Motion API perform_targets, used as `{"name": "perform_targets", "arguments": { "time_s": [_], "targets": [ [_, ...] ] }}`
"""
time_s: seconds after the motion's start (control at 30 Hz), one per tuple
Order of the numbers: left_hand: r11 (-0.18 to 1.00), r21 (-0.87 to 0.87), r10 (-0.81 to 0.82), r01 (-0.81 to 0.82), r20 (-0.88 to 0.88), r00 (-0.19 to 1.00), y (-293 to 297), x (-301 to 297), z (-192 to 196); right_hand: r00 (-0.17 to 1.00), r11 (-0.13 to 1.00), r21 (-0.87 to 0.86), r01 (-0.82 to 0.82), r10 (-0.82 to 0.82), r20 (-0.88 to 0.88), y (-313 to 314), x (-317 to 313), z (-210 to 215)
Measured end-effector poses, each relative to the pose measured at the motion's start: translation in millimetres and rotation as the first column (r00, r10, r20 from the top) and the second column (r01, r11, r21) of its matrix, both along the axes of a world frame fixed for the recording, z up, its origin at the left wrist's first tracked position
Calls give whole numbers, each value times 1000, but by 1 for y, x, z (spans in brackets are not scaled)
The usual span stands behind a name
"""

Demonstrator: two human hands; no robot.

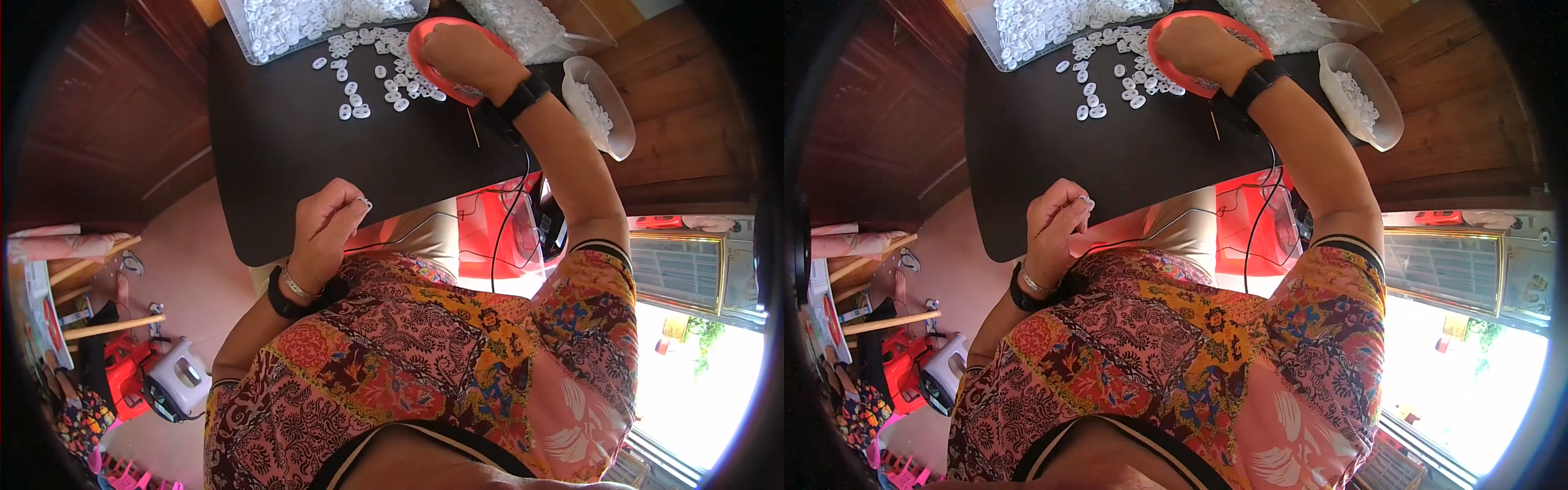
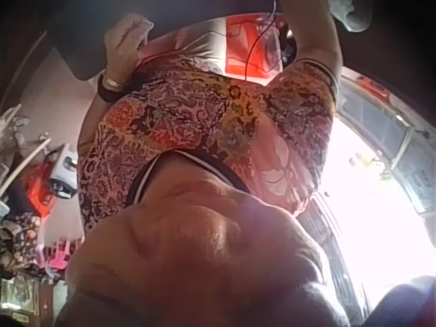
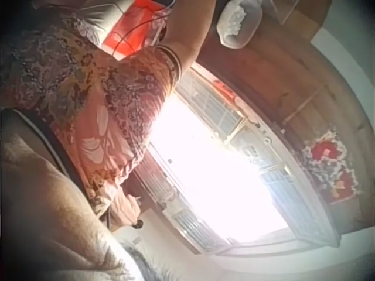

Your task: Manual assembly of small white plastic components at a workstation.

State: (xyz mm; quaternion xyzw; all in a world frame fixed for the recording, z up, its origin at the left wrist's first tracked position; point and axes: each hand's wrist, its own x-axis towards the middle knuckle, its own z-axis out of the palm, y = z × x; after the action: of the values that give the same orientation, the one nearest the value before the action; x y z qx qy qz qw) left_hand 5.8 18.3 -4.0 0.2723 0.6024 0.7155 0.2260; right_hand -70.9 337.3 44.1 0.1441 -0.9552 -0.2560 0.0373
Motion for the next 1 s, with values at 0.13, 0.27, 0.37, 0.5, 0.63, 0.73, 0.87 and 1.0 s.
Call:
{"name": "perform_targets", "arguments": {
  "time_s": [0.13,0.27,0.37,0.5,0.63,0.73,0.87,1.0],
  "targets": [
    [1000,-22,2,-2,-17,1000,-2,0,3,994,951,-290,103,-89,63,-5,0,6],
    [1000,-7,-6,7,26,1000,-2,0,1,986,920,-359,156,-165,5,2,0,3],
    [1000,0,-13,13,40,999,-1,-2,0,978,846,-513,147,-202,-54,24,8,8],
    [1000,12,-7,6,40,999,-1,-1,0,969,629,-767,125,-243,-41,51,20,5],
    [1000,14,3,-4,42,999,1,-1,0,973,486,-860,157,-225,50,58,29,-1],
    [1000,11,14,-14,39,999,0,0,0,984,260,-965,44,-178,-3,53,37,-3],
    [999,27,33,-36,87,996,1,-1,0,964,184,-960,210,-200,173,51,48,-1],
    [996,66,52,-63,156,986,2,-2,9,932,142,-966,216,-326,160,18,71,13]
  ]
}}
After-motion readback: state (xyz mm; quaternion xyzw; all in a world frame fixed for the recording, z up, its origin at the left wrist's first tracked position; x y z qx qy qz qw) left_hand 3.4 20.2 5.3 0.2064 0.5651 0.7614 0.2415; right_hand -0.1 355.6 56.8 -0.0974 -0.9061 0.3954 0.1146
